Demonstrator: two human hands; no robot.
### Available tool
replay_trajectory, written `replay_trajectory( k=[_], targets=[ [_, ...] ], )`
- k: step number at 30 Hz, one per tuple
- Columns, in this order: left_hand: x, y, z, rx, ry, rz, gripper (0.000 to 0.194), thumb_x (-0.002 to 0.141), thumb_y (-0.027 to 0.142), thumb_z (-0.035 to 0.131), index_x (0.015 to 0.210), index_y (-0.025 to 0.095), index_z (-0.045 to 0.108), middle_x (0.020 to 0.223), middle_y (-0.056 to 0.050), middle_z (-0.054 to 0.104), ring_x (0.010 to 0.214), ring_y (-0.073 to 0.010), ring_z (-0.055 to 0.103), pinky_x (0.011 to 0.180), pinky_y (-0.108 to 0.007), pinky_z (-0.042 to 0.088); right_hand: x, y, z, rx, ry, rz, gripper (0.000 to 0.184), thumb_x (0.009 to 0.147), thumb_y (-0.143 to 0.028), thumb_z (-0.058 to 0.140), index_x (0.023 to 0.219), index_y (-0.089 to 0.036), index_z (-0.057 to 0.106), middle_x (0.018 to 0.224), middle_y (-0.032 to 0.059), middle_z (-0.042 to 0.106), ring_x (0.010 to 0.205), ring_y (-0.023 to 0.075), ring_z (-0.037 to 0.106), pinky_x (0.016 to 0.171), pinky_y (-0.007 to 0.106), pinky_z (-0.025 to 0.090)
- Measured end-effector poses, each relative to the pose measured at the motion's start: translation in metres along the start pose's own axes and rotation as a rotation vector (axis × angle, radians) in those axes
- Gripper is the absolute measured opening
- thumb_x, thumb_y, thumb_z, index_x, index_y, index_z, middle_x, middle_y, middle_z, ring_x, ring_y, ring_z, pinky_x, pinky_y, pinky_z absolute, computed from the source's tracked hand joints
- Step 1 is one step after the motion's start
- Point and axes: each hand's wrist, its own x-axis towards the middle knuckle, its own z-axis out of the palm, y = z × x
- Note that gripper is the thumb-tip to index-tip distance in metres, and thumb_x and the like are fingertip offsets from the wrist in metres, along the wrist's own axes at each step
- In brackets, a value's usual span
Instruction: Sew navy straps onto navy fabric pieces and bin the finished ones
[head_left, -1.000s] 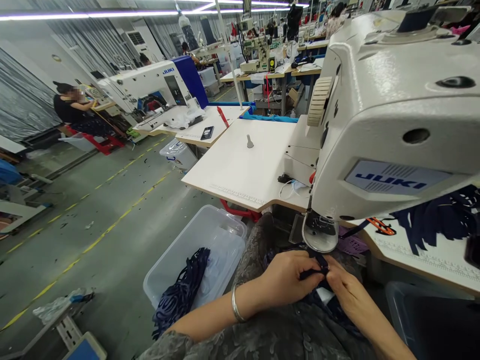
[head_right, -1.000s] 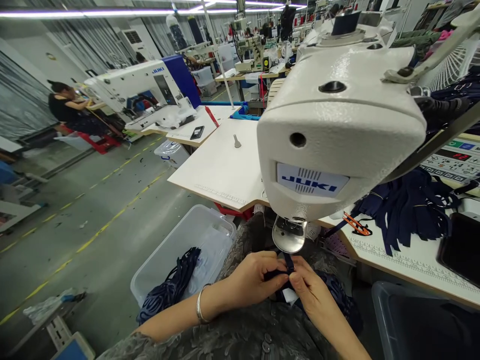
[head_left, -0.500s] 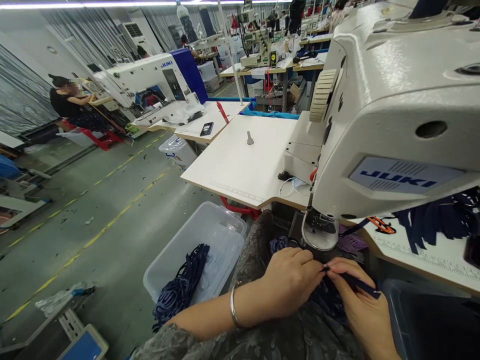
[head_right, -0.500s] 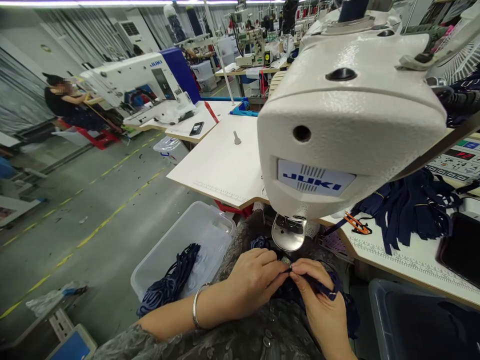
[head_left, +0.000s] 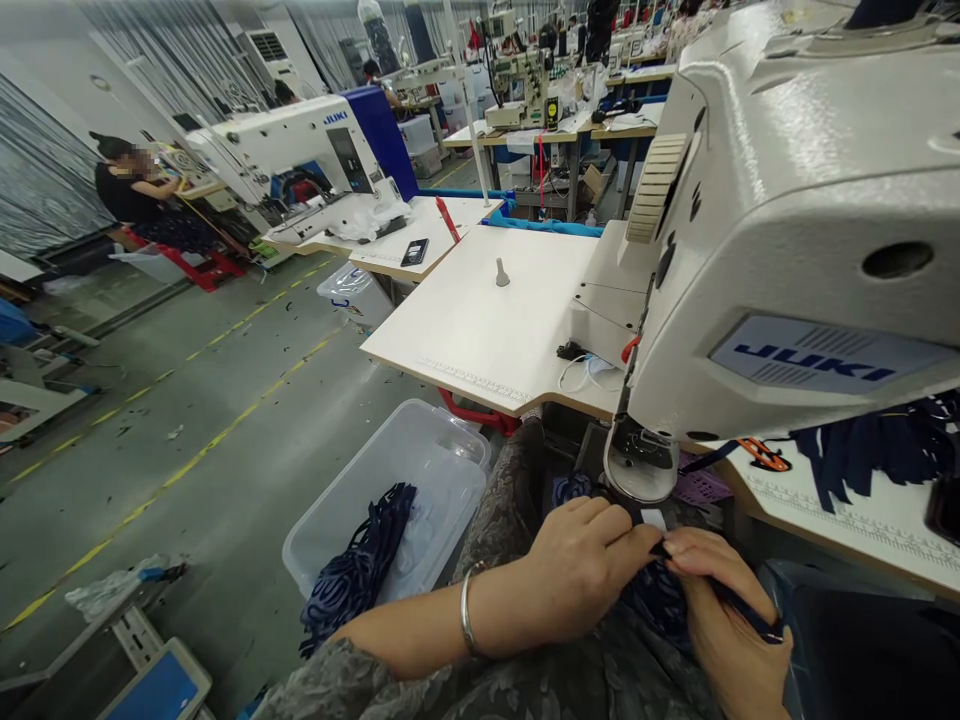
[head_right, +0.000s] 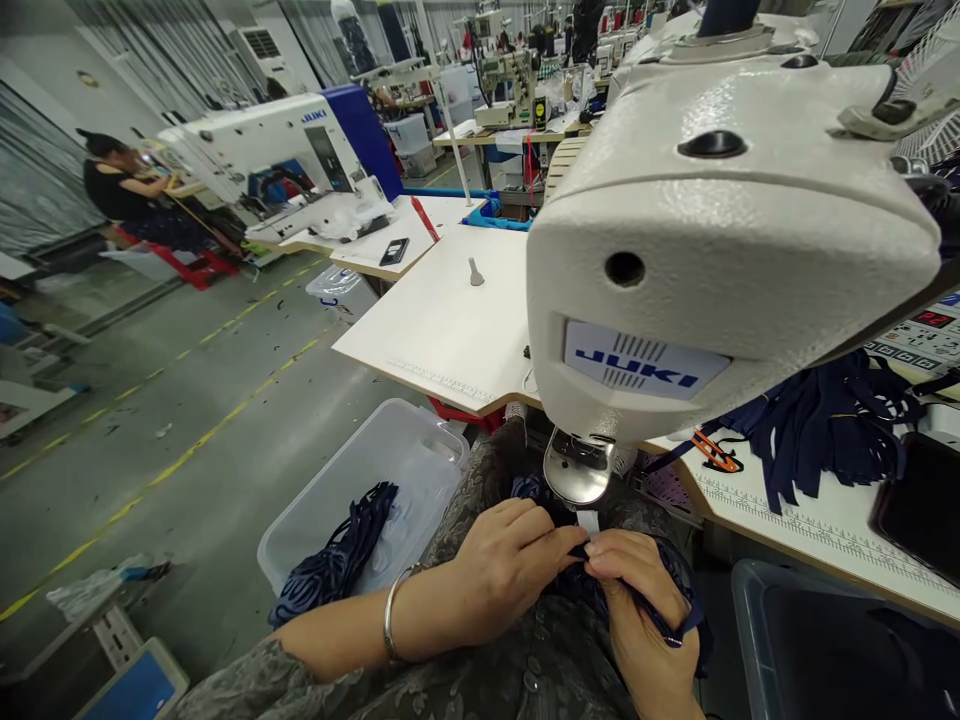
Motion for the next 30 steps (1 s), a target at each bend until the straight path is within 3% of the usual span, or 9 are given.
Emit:
replay_trajectory(
  k=[3,9,12,18,21,24,26,30],
  targets=[
    [0.003,-0.001,0.001,-0.037,-0.015,-0.002,0.022,0.101,0.025,0.040,0.098,0.018,0.060,0.075,0.000,0.054,0.066,-0.0139,0.050,0.062,-0.027,0.039,0.002,-0.004,0.001,-0.007,0.001,0.007,0.023,0.083,-0.004,0.060,0.089,-0.026,0.068,0.085,0.0004,0.068,0.082,0.0187,0.064,0.073,0.032,0.051],
    [0.012,0.000,0.002,-0.207,-0.027,-0.097,0.028,0.099,0.030,0.047,0.080,0.016,0.063,0.070,0.000,0.059,0.065,-0.0112,0.056,0.060,-0.022,0.042,0.008,-0.014,0.002,-0.208,0.052,0.156,0.008,0.087,-0.019,0.060,0.087,-0.027,0.064,0.083,-0.0016,0.067,0.078,0.0151,0.066,0.069,0.025,0.054],
    [0.019,-0.002,-0.004,-0.243,-0.041,-0.167,0.022,0.096,0.029,0.054,0.082,0.016,0.064,0.071,0.000,0.060,0.067,-0.0111,0.058,0.060,-0.020,0.043,0.021,-0.016,0.000,-0.299,-0.001,0.173,0.005,0.089,-0.028,0.059,0.088,-0.026,0.064,0.083,-0.0011,0.068,0.078,0.0153,0.066,0.069,0.024,0.053],
    [0.038,-0.019,-0.017,-0.078,-0.080,-0.199,0.019,0.099,0.032,0.050,0.098,0.016,0.061,0.088,-0.003,0.061,0.081,-0.0163,0.059,0.074,-0.027,0.050,0.053,-0.007,0.005,-0.380,-0.064,0.285,0.021,0.089,-0.043,0.055,0.093,-0.024,0.064,0.091,0.0034,0.070,0.088,0.0217,0.066,0.076,0.032,0.052],
    [0.039,-0.030,-0.011,0.023,0.032,-0.149,0.022,0.099,0.032,0.048,0.109,0.016,0.058,0.104,-0.007,0.062,0.096,-0.0190,0.058,0.084,-0.032,0.048,0.059,-0.001,0.011,-0.365,-0.050,0.296,0.023,0.089,-0.044,0.055,0.095,-0.024,0.063,0.096,0.0047,0.069,0.094,0.0232,0.064,0.081,0.036,0.050],
    [0.028,-0.036,0.002,0.068,0.129,0.041,0.026,0.101,0.023,0.041,0.123,0.016,0.054,0.116,-0.008,0.063,0.106,-0.0177,0.057,0.092,-0.033,0.044,0.060,0.004,0.014,-0.315,-0.003,0.362,0.027,0.085,-0.045,0.060,0.099,-0.023,0.061,0.096,0.0053,0.066,0.087,0.0218,0.062,0.076,0.035,0.050],
    [0.017,-0.037,0.013,0.074,0.152,0.148,0.031,0.101,0.024,0.042,0.130,0.015,0.050,0.118,-0.008,0.064,0.112,-0.0166,0.056,0.095,-0.030,0.041,0.060,0.009,0.013,-0.232,0.020,0.466,0.035,0.081,-0.047,0.065,0.104,-0.022,0.058,0.085,0.0022,0.063,0.077,0.0194,0.060,0.070,0.033,0.050],
    [0.000,-0.034,0.028,0.146,0.193,0.143,0.036,0.100,0.033,0.050,0.133,0.020,0.050,0.126,-0.004,0.064,0.128,-0.0175,0.048,0.105,-0.030,0.031,0.063,0.019,0.008,-0.017,-0.002,0.663,0.046,0.075,-0.051,0.071,0.106,-0.023,0.052,0.079,-0.0016,0.063,0.077,0.0185,0.062,0.071,0.031,0.052]
  ],
)
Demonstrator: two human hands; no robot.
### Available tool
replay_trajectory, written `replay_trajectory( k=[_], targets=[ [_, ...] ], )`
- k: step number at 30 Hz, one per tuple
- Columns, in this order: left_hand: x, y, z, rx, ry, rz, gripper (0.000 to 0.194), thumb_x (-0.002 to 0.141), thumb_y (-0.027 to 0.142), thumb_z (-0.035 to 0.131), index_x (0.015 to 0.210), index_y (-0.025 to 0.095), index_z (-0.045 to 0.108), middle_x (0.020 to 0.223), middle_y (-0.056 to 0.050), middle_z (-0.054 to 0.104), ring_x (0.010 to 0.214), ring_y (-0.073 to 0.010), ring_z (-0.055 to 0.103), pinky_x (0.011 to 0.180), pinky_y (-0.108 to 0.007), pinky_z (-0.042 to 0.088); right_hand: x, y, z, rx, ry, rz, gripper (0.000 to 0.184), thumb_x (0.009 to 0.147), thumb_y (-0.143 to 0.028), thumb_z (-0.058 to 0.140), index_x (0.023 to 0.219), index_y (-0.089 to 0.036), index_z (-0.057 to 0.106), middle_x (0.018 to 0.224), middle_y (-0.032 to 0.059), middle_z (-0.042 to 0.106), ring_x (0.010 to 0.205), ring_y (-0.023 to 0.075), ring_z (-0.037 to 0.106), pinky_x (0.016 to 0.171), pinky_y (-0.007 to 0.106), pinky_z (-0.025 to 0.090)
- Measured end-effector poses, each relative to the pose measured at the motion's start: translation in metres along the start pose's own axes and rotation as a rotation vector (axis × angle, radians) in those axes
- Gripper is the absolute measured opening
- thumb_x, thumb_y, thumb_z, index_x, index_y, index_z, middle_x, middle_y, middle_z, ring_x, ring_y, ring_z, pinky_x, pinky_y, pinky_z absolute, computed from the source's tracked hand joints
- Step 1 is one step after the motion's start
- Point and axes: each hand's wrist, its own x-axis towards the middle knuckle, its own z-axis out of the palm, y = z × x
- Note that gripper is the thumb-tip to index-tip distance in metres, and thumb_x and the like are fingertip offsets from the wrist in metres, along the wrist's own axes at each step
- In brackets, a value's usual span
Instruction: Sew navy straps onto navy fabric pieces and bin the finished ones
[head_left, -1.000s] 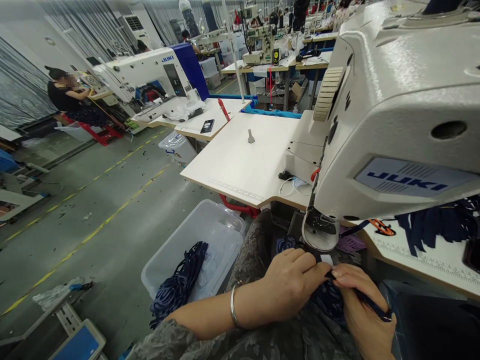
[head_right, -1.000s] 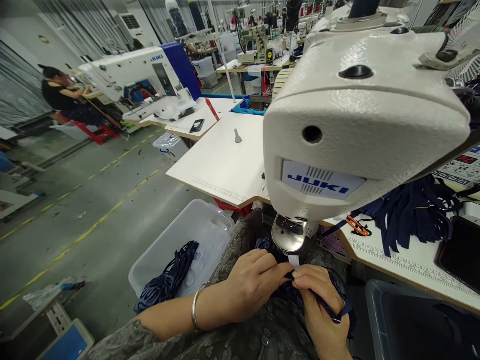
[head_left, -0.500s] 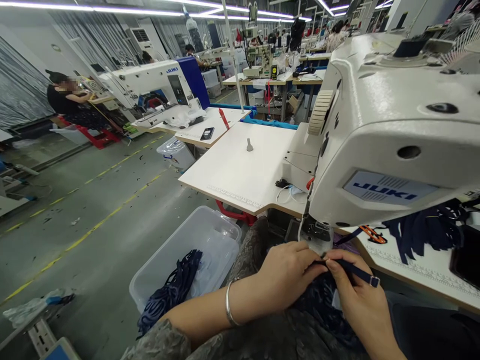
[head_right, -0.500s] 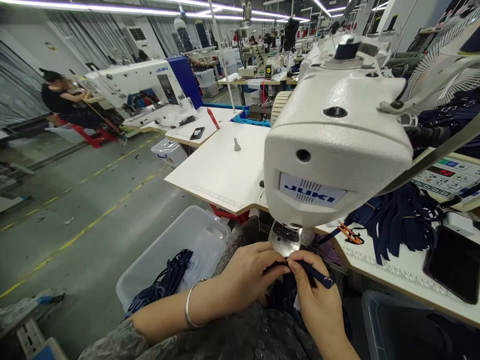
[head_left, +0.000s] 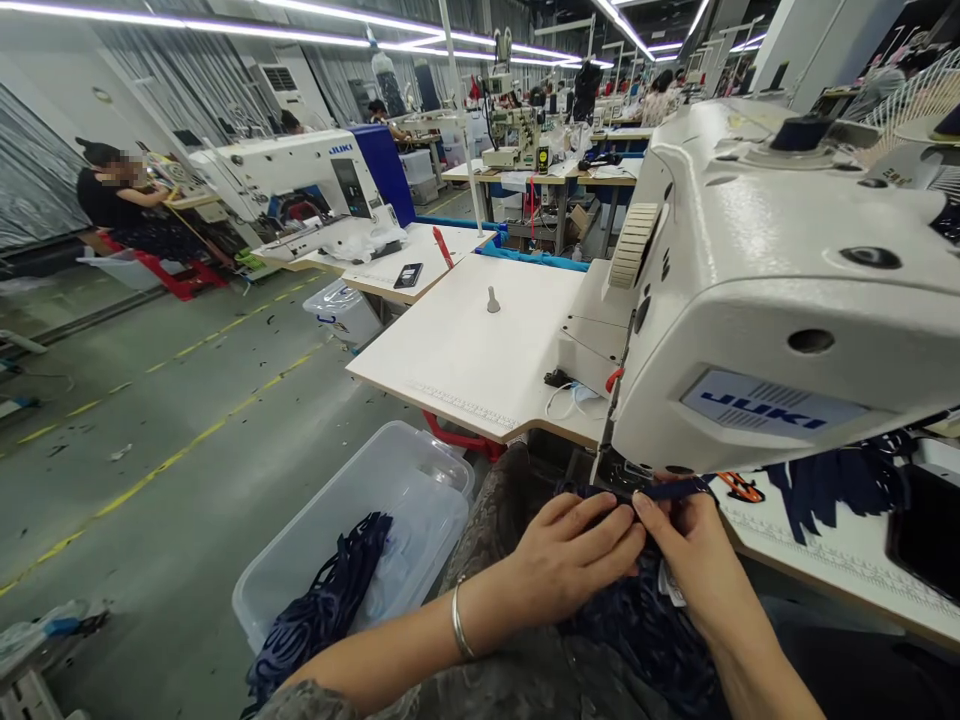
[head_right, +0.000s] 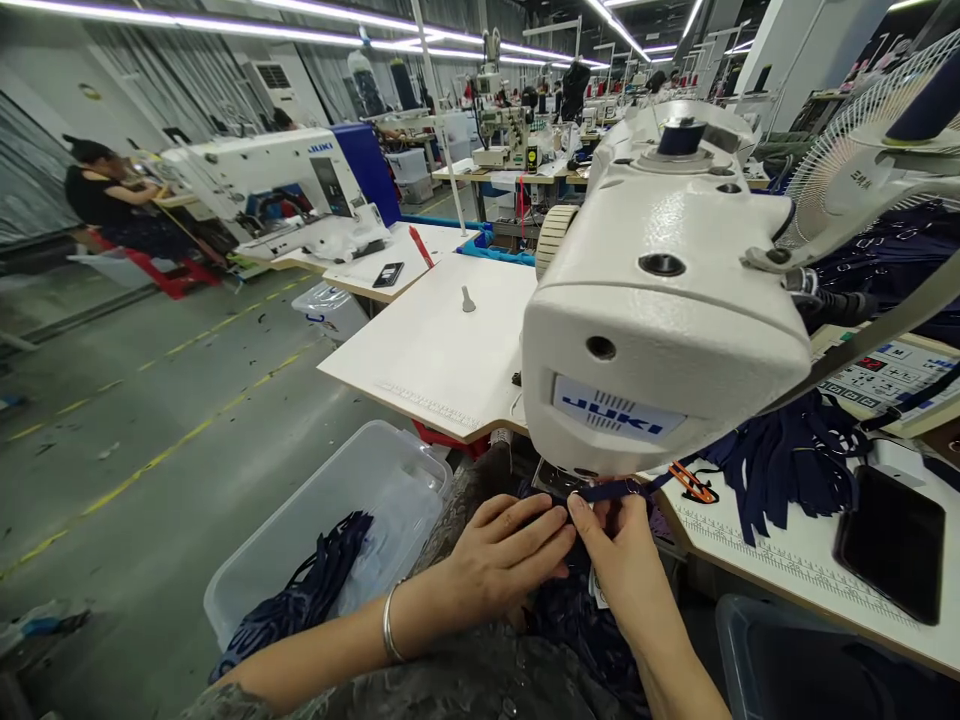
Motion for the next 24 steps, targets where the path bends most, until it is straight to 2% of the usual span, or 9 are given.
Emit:
replay_trajectory(
  k=[3,7,12,14,19,24],
  targets=[
    [-0.002,0.001,0.002,0.048,-0.022,-0.015,0.034,0.098,0.024,0.052,0.133,0.025,0.051,0.128,-0.002,0.063,0.132,-0.0177,0.044,0.105,-0.032,0.027,0.008,-0.002,-0.008,-0.015,-0.055,0.028,0.043,0.077,-0.055,0.067,0.103,-0.023,0.055,0.098,0.0037,0.069,0.097,0.0218,0.063,0.084,0.033,0.051],
    [0.006,0.001,0.000,0.085,-0.091,-0.033,0.037,0.095,0.016,0.053,0.132,0.024,0.052,0.131,-0.003,0.060,0.133,-0.0206,0.043,0.103,-0.035,0.029,0.024,-0.009,-0.017,-0.178,-0.040,-0.120,0.038,0.083,-0.052,0.060,0.105,-0.021,0.060,0.108,0.0085,0.069,0.108,0.0261,0.060,0.094,0.039,0.046],
    [0.017,0.003,-0.002,0.130,-0.056,-0.048,0.032,0.099,0.028,0.048,0.129,0.021,0.055,0.131,-0.005,0.060,0.131,-0.0214,0.044,0.101,-0.037,0.027,0.046,-0.012,-0.019,-0.415,-0.045,-0.222,0.023,0.081,-0.036,0.056,0.089,-0.018,0.068,0.092,0.0097,0.073,0.098,0.0289,0.063,0.092,0.043,0.044],
    [0.021,0.003,-0.003,0.136,-0.043,-0.063,0.032,0.101,0.032,0.044,0.129,0.019,0.055,0.131,-0.005,0.060,0.130,-0.0213,0.044,0.101,-0.037,0.025,0.052,-0.012,-0.017,-0.436,-0.030,-0.271,0.022,0.079,-0.031,0.054,0.087,-0.019,0.070,0.087,0.0086,0.074,0.099,0.0290,0.063,0.093,0.044,0.044],
    [0.029,0.004,-0.006,0.150,-0.052,-0.114,0.034,0.101,0.034,0.043,0.128,0.017,0.055,0.126,-0.006,0.061,0.128,-0.0224,0.045,0.099,-0.037,0.025,0.063,-0.012,-0.011,-0.413,0.023,-0.419,0.026,0.075,-0.034,0.054,0.090,-0.021,0.072,0.085,0.0080,0.075,0.102,0.0296,0.063,0.099,0.046,0.041],
    [0.033,0.006,-0.004,0.176,-0.051,-0.143,0.035,0.100,0.034,0.040,0.127,0.018,0.055,0.120,-0.006,0.062,0.126,-0.0223,0.047,0.098,-0.036,0.024,0.072,-0.014,-0.011,-0.480,0.006,-0.507,0.023,0.075,-0.034,0.055,0.088,-0.024,0.071,0.081,0.0091,0.074,0.095,0.0322,0.065,0.093,0.049,0.044]
  ],
)
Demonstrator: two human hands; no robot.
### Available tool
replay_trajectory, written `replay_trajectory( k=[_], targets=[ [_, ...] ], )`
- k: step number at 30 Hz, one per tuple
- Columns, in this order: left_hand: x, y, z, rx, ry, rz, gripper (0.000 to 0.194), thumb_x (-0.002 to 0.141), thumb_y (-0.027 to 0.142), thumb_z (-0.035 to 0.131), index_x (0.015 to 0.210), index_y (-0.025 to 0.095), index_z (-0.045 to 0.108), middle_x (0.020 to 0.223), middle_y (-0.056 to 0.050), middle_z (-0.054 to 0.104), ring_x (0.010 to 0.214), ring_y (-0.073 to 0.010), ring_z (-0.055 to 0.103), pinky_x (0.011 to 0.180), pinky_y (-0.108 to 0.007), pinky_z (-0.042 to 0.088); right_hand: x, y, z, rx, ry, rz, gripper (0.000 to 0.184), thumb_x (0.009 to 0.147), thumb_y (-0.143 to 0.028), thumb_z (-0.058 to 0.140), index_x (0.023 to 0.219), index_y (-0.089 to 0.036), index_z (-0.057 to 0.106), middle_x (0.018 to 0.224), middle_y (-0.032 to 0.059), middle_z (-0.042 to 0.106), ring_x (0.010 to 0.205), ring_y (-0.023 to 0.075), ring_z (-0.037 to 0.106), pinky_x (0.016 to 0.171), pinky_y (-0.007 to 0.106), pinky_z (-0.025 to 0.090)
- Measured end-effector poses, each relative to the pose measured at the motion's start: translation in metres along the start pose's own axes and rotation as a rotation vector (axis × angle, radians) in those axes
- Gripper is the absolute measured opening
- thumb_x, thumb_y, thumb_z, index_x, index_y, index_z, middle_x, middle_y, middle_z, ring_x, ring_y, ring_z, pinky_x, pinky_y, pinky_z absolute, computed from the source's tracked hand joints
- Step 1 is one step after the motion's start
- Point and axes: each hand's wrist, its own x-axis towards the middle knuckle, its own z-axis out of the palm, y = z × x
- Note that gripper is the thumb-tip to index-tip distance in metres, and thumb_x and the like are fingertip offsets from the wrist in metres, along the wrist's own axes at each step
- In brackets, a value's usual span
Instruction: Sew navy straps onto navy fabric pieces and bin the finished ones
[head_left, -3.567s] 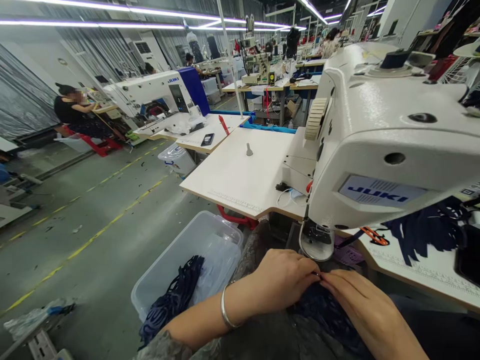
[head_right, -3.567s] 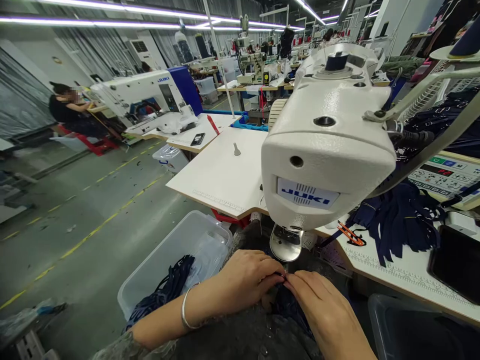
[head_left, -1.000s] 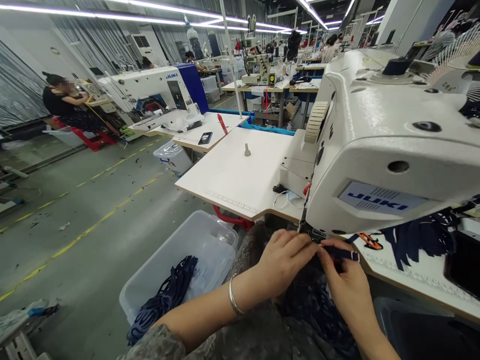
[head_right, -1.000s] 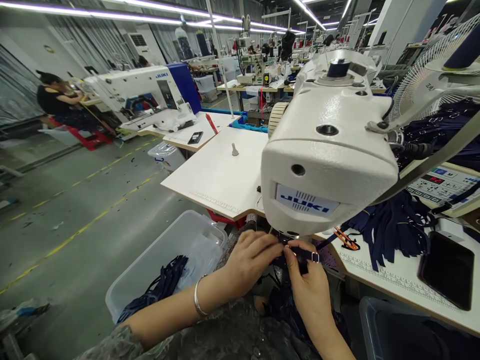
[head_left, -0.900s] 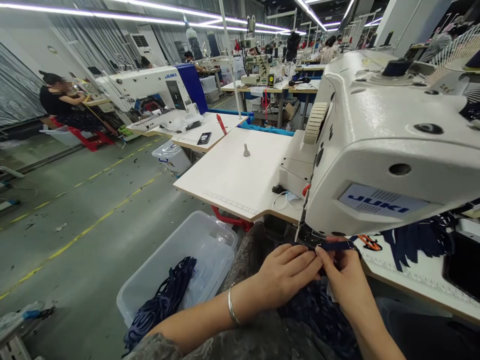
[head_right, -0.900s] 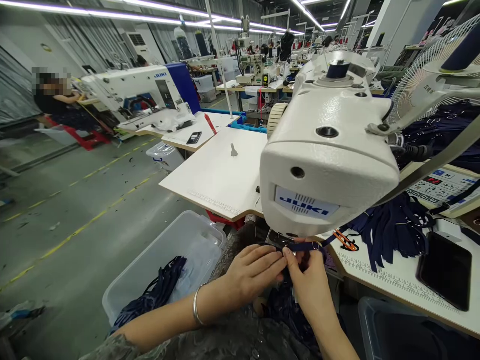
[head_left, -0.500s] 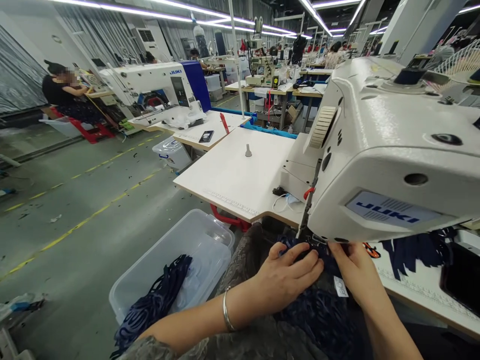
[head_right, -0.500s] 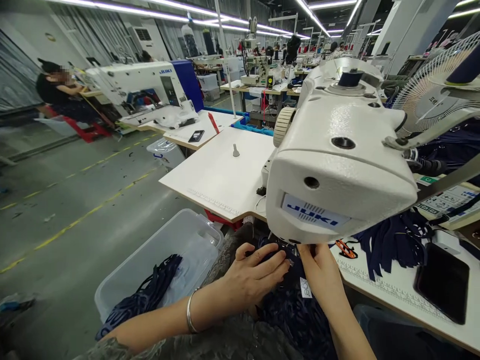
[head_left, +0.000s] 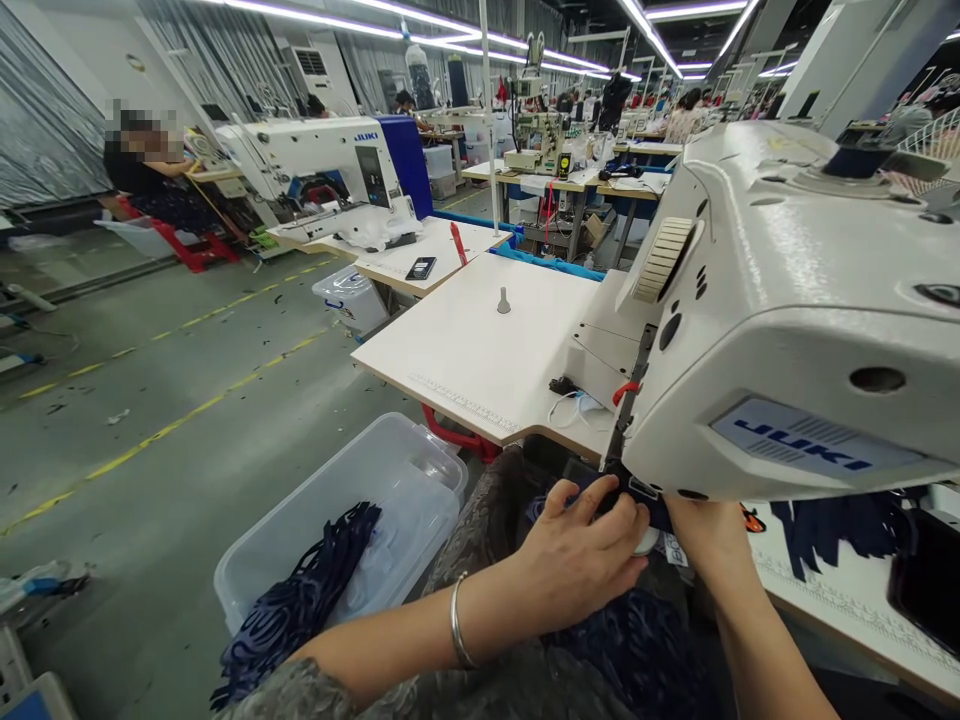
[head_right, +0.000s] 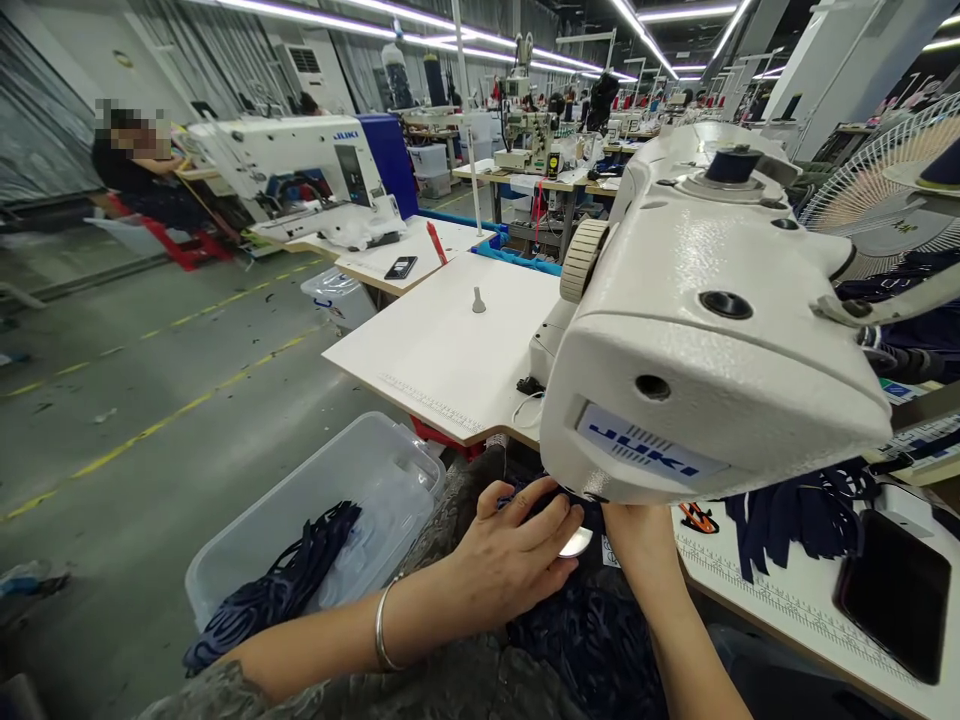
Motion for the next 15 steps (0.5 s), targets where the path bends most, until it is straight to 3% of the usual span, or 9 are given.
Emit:
replay_trajectory(
  k=[5,15],
  targets=[
    [-0.001,0.001,0.001,-0.001,-0.006,-0.005,0.036,0.099,0.035,0.042,0.127,0.017,0.056,0.120,-0.007,0.061,0.126,-0.0233,0.047,0.099,-0.035,0.024,-0.003,0.006,0.002,-0.090,-0.017,-0.040,0.022,0.078,-0.033,0.054,0.089,-0.024,0.071,0.081,0.0116,0.073,0.091,0.0338,0.065,0.085,0.049,0.048],
    [-0.001,0.002,0.002,0.029,-0.003,0.000,0.036,0.099,0.036,0.043,0.127,0.018,0.057,0.122,-0.006,0.060,0.127,-0.0224,0.046,0.098,-0.036,0.026,-0.001,0.016,0.009,-0.209,-0.001,-0.141,0.034,0.086,-0.023,0.037,0.089,-0.019,0.071,0.071,0.0114,0.069,0.083,0.0320,0.066,0.088,0.051,0.045]
  ],
)
